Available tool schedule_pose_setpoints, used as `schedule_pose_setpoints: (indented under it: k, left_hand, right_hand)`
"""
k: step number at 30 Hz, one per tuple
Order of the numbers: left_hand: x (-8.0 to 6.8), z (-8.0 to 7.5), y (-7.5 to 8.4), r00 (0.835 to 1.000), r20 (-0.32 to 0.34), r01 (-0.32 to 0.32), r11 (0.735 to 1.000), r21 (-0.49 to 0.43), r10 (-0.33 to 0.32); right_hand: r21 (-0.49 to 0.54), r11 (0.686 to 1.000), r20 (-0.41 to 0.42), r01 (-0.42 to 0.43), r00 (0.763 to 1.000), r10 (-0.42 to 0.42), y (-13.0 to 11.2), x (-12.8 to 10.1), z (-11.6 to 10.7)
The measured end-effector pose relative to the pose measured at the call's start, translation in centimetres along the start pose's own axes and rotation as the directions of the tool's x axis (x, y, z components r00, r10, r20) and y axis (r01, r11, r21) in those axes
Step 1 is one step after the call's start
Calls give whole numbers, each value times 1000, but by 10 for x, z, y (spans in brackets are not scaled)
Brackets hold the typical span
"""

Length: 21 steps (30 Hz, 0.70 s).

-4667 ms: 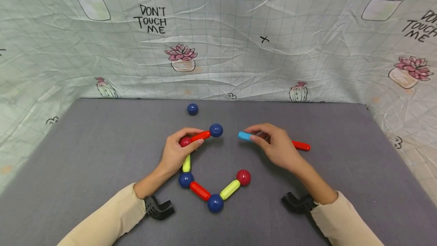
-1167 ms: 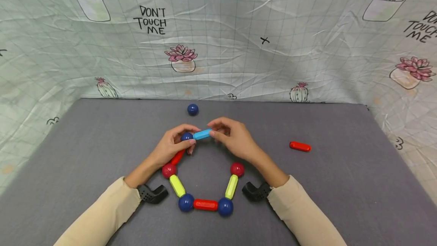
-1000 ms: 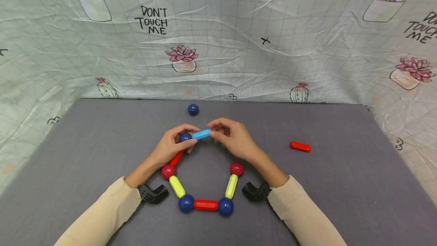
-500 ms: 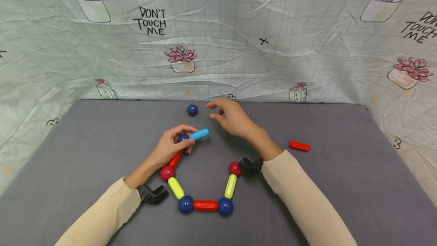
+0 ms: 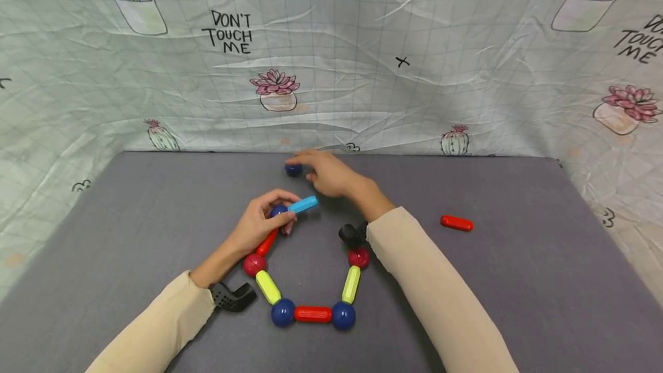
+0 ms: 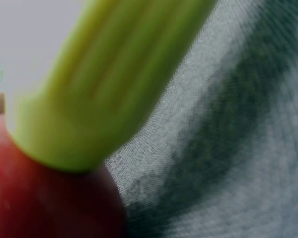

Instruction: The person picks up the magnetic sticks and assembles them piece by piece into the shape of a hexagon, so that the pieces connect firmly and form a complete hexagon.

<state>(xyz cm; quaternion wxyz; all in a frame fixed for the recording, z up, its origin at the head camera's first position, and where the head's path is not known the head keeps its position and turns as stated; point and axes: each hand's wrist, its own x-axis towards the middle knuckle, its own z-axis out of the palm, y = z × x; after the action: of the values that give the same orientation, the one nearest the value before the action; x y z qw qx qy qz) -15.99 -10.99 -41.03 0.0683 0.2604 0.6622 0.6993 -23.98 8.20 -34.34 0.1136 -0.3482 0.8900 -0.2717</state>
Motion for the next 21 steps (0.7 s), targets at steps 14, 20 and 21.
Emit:
schedule_pose_setpoints:
  k: [14, 20, 21]
  left_hand:
    - [0, 0, 1, 1000, 1, -10, 1000, 15, 10]
    - [0, 0, 1, 1000, 0, -9, 1000, 20, 9]
    - [0, 0, 1, 1000, 0, -10, 1000, 21, 10]
  right_hand:
    - [-39, 998, 62, -47, 997, 49, 4, 16, -2]
    - [-99, 995, 118, -26, 992, 37, 2, 20, -2]
    - [-109, 994, 121, -31, 992, 45, 1, 20, -3]
